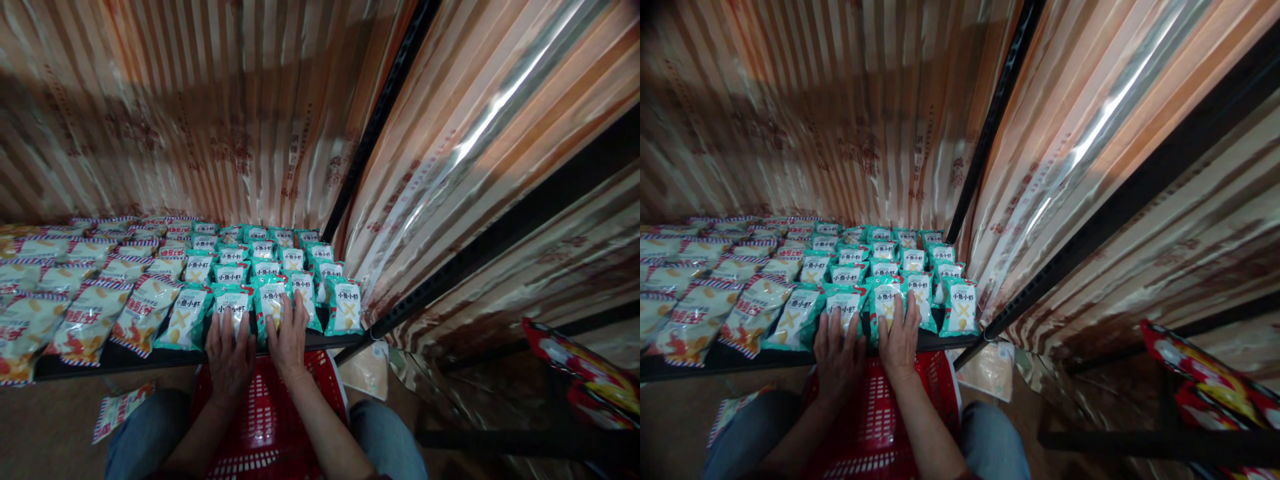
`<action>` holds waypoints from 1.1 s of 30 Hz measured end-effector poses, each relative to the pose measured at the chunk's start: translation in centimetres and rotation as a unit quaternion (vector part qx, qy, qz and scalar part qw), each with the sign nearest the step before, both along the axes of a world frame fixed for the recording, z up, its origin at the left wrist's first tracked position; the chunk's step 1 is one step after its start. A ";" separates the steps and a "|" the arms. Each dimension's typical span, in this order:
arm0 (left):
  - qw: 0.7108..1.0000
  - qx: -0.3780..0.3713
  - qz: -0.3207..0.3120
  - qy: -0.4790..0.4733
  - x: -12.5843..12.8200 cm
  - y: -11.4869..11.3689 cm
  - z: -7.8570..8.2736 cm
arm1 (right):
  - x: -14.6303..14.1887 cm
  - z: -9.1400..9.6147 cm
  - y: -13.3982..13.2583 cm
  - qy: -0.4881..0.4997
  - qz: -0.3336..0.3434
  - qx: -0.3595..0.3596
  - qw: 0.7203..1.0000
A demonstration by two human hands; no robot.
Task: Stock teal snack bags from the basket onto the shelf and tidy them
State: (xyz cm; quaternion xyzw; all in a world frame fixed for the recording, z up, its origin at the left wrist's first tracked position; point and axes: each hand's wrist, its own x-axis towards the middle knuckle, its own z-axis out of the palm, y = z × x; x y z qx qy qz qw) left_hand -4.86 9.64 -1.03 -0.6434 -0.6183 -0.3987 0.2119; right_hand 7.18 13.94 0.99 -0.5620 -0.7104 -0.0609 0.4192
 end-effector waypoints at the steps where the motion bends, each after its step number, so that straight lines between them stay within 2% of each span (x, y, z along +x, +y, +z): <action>1: 1.000 -0.001 -0.002 0.000 -0.1 0.1 0.0 | -0.1 0.1 0.0 0.006 -0.002 -0.006 1.000; 11: 1.000 -0.016 -0.021 -0.010 -0.2 0.6 0.2 | -1.5 0.0 0.4 0.010 0.005 -0.063 0.998; 17: 1.000 0.000 -0.003 -0.005 -0.1 0.6 0.3 | -1.4 -0.1 0.0 -0.020 -0.008 -0.035 0.999; 24: 1.000 -0.004 0.000 0.000 0.0 0.1 0.6 | -1.0 0.1 -0.5 -0.028 0.023 -0.002 0.999; 27: 1.000 0.017 -0.009 -0.021 -0.6 0.3 1.4 | -1.0 1.0 -0.3 -0.003 0.063 0.004 0.998; 30: 0.999 0.033 -0.003 -0.036 -1.7 0.9 3.0 | -1.3 2.8 0.7 0.039 0.111 -0.009 0.993; 33: 1.000 -0.006 0.009 -0.015 -2.9 2.0 4.8 | -2.2 5.1 3.1 0.055 0.139 -0.048 0.988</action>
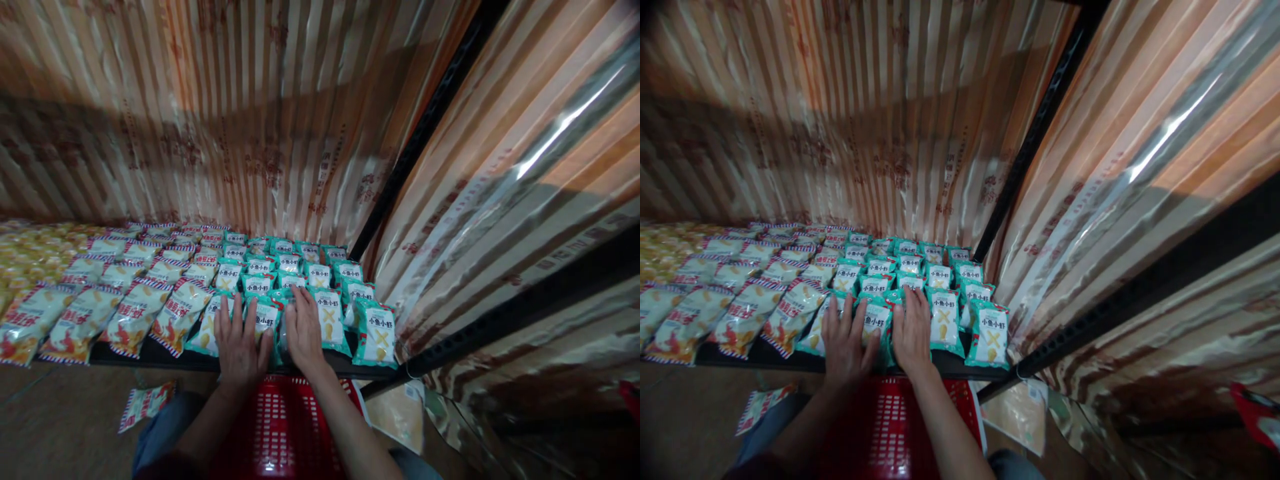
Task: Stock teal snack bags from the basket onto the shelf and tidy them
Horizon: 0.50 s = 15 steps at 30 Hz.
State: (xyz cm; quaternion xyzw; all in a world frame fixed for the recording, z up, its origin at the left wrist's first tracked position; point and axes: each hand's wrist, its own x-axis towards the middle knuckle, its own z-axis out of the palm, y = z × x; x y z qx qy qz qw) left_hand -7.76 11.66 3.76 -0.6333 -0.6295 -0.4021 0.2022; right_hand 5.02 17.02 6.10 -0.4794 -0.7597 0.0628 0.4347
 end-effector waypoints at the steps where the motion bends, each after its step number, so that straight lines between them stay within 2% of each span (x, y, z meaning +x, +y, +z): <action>1: 1.000 -0.021 -0.001 0.013 -0.3 0.4 0.5 | -0.4 0.7 1.1 -0.006 0.007 -0.014 1.000; 4: 0.998 -0.058 0.008 0.035 -0.9 1.7 1.7 | -1.6 2.1 5.0 -0.028 -0.001 -0.045 0.999; 8: 0.998 -0.057 0.017 0.034 -1.3 2.9 2.6 | -2.9 2.7 9.5 -0.096 0.013 -0.043 0.994; 11: 0.997 -0.064 -0.003 0.035 -1.2 3.3 2.8 | -3.8 2.7 11.0 -0.133 -0.017 -0.058 0.989; 15: 0.997 -0.072 -0.012 0.017 -0.9 3.6 2.2 | -4.7 2.6 11.3 -0.169 -0.029 -0.068 0.983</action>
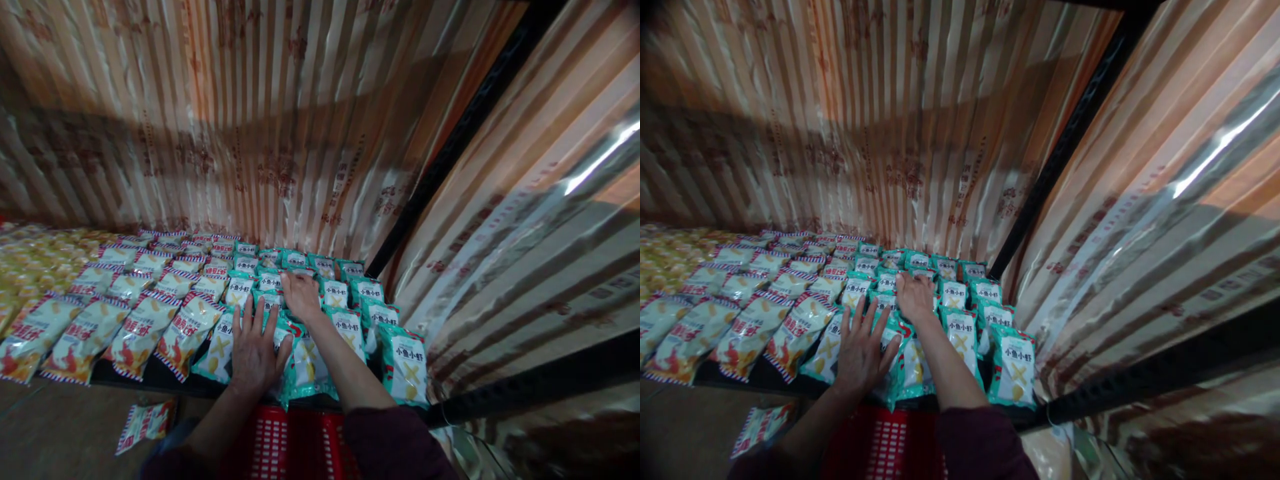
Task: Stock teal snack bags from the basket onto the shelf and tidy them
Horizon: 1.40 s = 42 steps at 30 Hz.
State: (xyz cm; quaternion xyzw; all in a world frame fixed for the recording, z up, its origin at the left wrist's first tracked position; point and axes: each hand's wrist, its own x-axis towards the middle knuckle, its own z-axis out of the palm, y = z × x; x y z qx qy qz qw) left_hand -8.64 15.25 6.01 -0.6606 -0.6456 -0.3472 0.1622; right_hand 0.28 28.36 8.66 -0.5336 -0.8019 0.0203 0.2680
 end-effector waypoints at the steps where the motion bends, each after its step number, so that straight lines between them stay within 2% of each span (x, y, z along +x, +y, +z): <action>1: 1.000 -0.002 0.000 -0.002 0.0 0.1 -0.2 | -0.2 0.0 0.0 -0.003 0.006 -0.003 1.000; 5: 1.000 -0.002 -0.004 0.003 -0.2 0.2 -0.6 | -0.5 0.2 -0.1 0.001 0.025 -0.011 1.000; 10: 1.000 0.000 -0.003 0.016 -0.7 -0.3 0.1 | 0.7 1.2 -0.6 0.048 0.056 0.014 0.997; 13: 1.000 0.014 -0.015 0.011 -0.5 -1.2 0.2 | 3.0 1.5 -1.5 0.115 0.026 0.041 0.992; 16: 0.998 0.040 -0.048 0.011 0.4 -2.6 -0.3 | 6.4 1.0 -3.2 0.144 0.000 0.077 0.987; 19: 0.994 0.060 -0.087 0.012 2.1 -4.0 -0.9 | 9.3 -0.2 -5.1 0.145 -0.039 0.103 0.983; 22: 0.990 0.054 -0.129 0.009 4.4 -4.2 -0.8 | 11.2 -1.3 -6.2 0.158 -0.071 0.085 0.981; 25: 0.990 0.016 -0.141 0.008 7.3 -2.7 0.2 | 12.0 -1.1 -5.9 0.193 -0.075 0.030 0.978; 27: 0.992 -0.001 -0.128 0.018 9.0 -0.8 1.2 | 12.2 -0.2 -5.1 0.216 -0.074 -0.019 0.973; 31: 0.986 -0.084 -0.124 0.067 11.5 3.6 2.8 | 12.3 1.8 -3.2 0.212 -0.072 -0.108 0.968; 36: 0.974 -0.183 -0.095 0.093 12.2 7.5 3.7 | 12.3 2.7 -1.0 0.200 -0.061 -0.159 0.965; 42: 0.965 -0.228 -0.085 0.102 12.0 9.3 3.5 | 12.0 1.7 0.8 0.210 -0.059 -0.165 0.962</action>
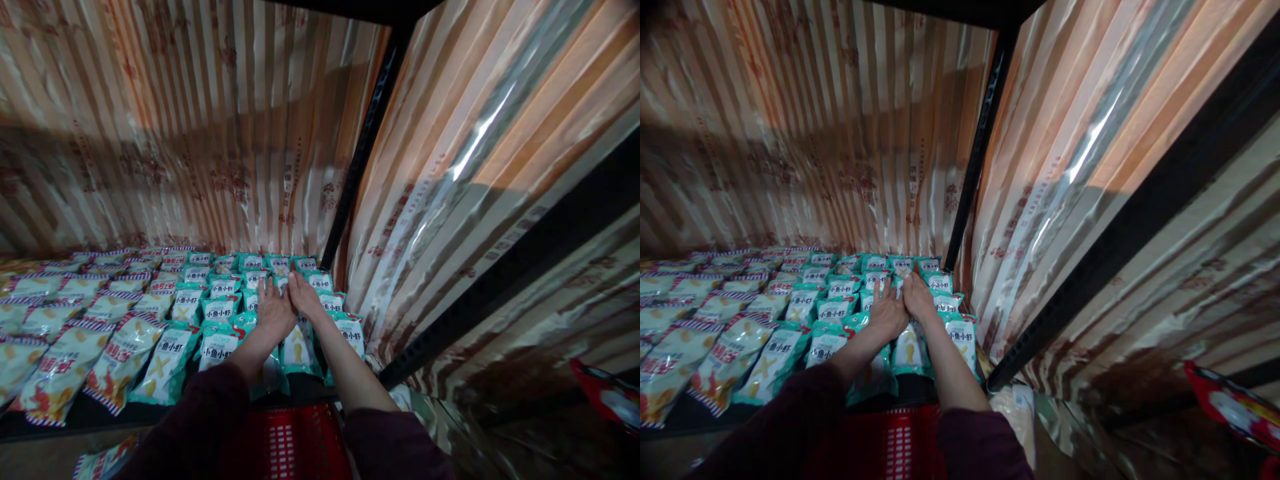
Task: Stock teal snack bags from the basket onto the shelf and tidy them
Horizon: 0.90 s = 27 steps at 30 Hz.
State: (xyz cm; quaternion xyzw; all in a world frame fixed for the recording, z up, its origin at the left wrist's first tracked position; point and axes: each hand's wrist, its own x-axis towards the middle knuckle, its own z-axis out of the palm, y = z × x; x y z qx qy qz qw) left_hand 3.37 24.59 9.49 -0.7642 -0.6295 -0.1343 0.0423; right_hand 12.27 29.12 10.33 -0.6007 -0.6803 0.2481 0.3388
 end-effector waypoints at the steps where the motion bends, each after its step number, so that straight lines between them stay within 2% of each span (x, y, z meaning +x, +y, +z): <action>1: 1.000 0.002 0.001 -0.001 0.0 0.1 -0.1 | -0.1 -0.2 0.1 0.004 -0.002 0.003 1.000; 8: 0.998 0.049 -0.003 -0.034 -0.4 0.0 -0.7 | -0.1 -0.5 -0.1 0.017 -0.007 0.027 0.999; 10: 0.998 0.060 -0.011 -0.034 -0.5 -0.3 -0.6 | 0.2 -0.3 -0.7 0.013 -0.001 0.054 0.998; 13: 0.996 0.082 -0.032 -0.032 -0.6 -1.4 -0.6 | 0.8 -0.6 -2.5 0.002 -0.003 0.121 0.993; 17: 0.991 0.118 -0.049 -0.036 -0.3 -4.3 -1.1 | 1.6 -2.2 -6.6 0.004 -0.029 0.185 0.982; 20: 0.987 0.144 -0.062 -0.028 -0.2 -6.7 -1.9 | 1.8 -3.6 -9.4 0.009 -0.055 0.188 0.981; 22: 0.986 0.152 -0.071 -0.020 -0.1 -7.7 -2.6 | 1.6 -4.5 -10.3 0.007 -0.060 0.176 0.983; 27: 0.990 0.134 -0.053 -0.009 0.0 -8.0 -3.6 | 1.2 -5.7 -9.8 0.026 -0.064 0.148 0.987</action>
